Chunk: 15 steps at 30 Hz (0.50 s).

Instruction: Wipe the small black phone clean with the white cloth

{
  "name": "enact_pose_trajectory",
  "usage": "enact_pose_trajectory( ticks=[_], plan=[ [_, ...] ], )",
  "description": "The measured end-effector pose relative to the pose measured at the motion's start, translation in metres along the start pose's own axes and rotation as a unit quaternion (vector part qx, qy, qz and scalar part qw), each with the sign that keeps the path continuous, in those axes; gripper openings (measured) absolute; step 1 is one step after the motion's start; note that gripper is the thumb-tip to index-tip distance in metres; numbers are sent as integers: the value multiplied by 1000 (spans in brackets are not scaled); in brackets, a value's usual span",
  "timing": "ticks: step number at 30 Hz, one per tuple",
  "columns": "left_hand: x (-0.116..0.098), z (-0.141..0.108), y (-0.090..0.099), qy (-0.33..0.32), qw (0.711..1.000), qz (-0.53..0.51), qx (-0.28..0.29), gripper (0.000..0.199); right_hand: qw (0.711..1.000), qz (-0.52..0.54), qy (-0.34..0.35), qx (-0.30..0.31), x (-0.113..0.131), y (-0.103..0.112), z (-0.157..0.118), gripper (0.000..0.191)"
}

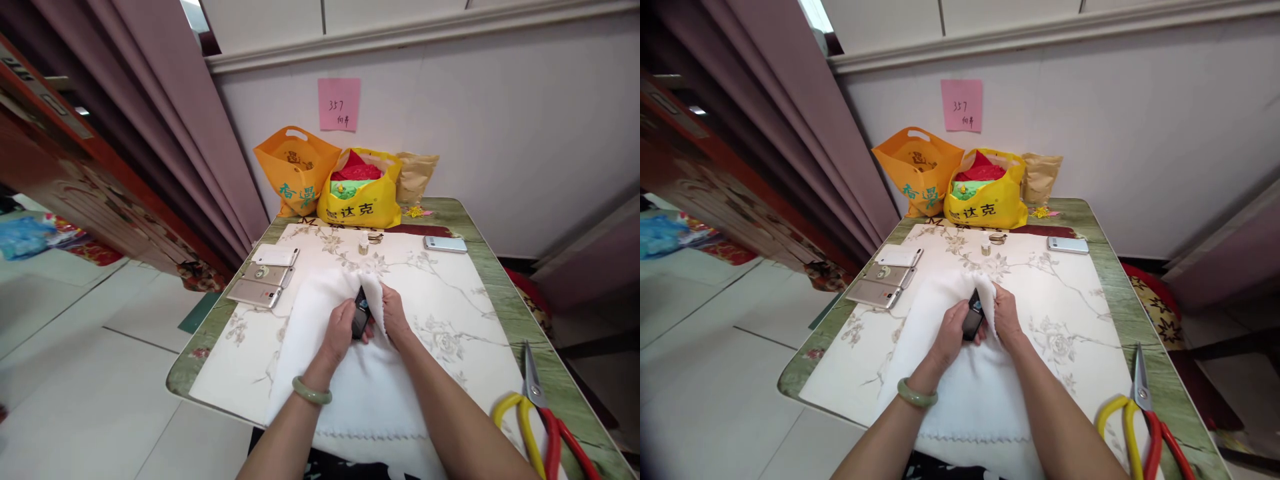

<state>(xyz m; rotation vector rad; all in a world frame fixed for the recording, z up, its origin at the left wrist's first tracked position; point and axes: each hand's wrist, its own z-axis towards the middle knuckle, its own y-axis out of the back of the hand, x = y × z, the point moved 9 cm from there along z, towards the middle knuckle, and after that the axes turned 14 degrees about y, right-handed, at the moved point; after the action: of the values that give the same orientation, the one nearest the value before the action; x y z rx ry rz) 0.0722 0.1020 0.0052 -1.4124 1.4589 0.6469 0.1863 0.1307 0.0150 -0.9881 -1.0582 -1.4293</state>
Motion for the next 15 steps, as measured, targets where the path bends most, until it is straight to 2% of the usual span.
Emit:
enact_pose_trajectory(
  ticks=[2, 4, 7, 9, 12, 15],
  plan=[
    [-1, 1, 10, -13, 999, 0, -44, 37, 999, -30, 34, 14, 11, -2, 3, 22],
    [1, 2, 12, -8, 999, 4, -52, 37, 997, -58, 42, 4, 17, 0, 4, 23],
    [6, 2, -2, 29, 999, 6, 22, 43, 999, -18, -21, -29, 3, 4, 0, 34],
    [4, 0, -6, 27, 999, -17, 37, 44, 996, 52, -60, -36, -11, 1, -5, 40],
    [-8, -3, 3, -29, 998, -60, -12, 42, 981, 157, -78, -88, -25, 5, -5, 45],
    [-18, -6, 15, -90, 992, -52, -68, 37, 969, 190, -75, -141, -34, 16, -1, 50]
  ],
)
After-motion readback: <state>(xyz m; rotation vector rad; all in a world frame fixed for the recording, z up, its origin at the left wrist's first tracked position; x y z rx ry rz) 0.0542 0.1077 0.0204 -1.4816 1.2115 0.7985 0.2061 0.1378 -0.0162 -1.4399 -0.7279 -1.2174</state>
